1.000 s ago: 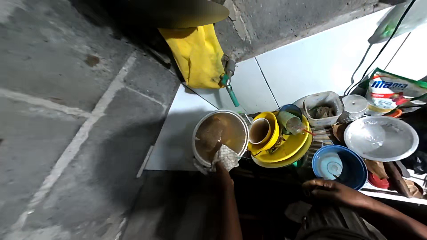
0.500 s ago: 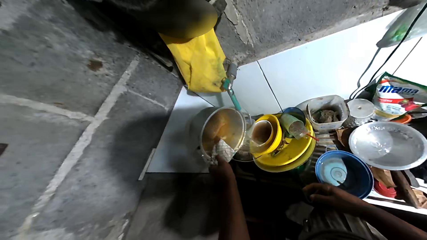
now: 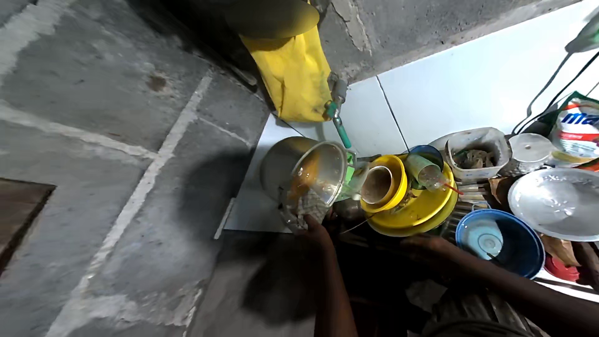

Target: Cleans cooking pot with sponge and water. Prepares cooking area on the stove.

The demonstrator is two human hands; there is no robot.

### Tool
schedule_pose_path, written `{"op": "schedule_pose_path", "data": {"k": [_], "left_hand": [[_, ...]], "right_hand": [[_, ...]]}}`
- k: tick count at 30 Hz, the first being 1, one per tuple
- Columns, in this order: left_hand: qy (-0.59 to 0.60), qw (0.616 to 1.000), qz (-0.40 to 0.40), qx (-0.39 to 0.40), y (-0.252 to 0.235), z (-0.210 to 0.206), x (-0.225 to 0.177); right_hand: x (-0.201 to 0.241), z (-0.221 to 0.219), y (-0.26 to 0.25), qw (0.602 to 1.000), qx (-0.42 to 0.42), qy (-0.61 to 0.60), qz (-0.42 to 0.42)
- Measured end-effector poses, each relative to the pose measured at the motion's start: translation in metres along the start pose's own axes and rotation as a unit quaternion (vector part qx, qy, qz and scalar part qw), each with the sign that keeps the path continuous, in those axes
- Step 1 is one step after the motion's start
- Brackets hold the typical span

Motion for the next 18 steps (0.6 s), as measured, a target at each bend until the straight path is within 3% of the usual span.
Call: {"op": "schedule_pose_path", "data": {"k": [5, 9, 13, 18], "left_hand": [[0.040, 0.998, 0.049, 0.012, 0.029, 0.015, 0.005], [0.149, 0.986, 0.067, 0.020, 0.045, 0.022, 0.009], [0.240, 0.963, 0.114, 0.043, 0.050, 0.025, 0.018], [0.332, 0.917, 0.192, 0.109, 0.055, 0.021, 0.041]], "right_hand": [[0.077, -0.001, -0.091, 0.993, -0.042, 0.064, 0.091], [0.108, -0.030, -0.145, 0.984, -0.056, 0.132, 0.108], [0.119, -0.064, -0.148, 0.977, -0.039, 0.174, 0.117], [0.120, -0.081, -0.121, 0.966, -0.105, 0.158, 0.177]]}}
Point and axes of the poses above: each hand's wrist, its own y-axis away from the middle knuckle, its own z-axis out of the back of the hand, x = y × z, the point moved 4 cm from there along -y, towards the middle knuckle, and after that the axes turned 6 degrees about -x, right-handed, at the moved point
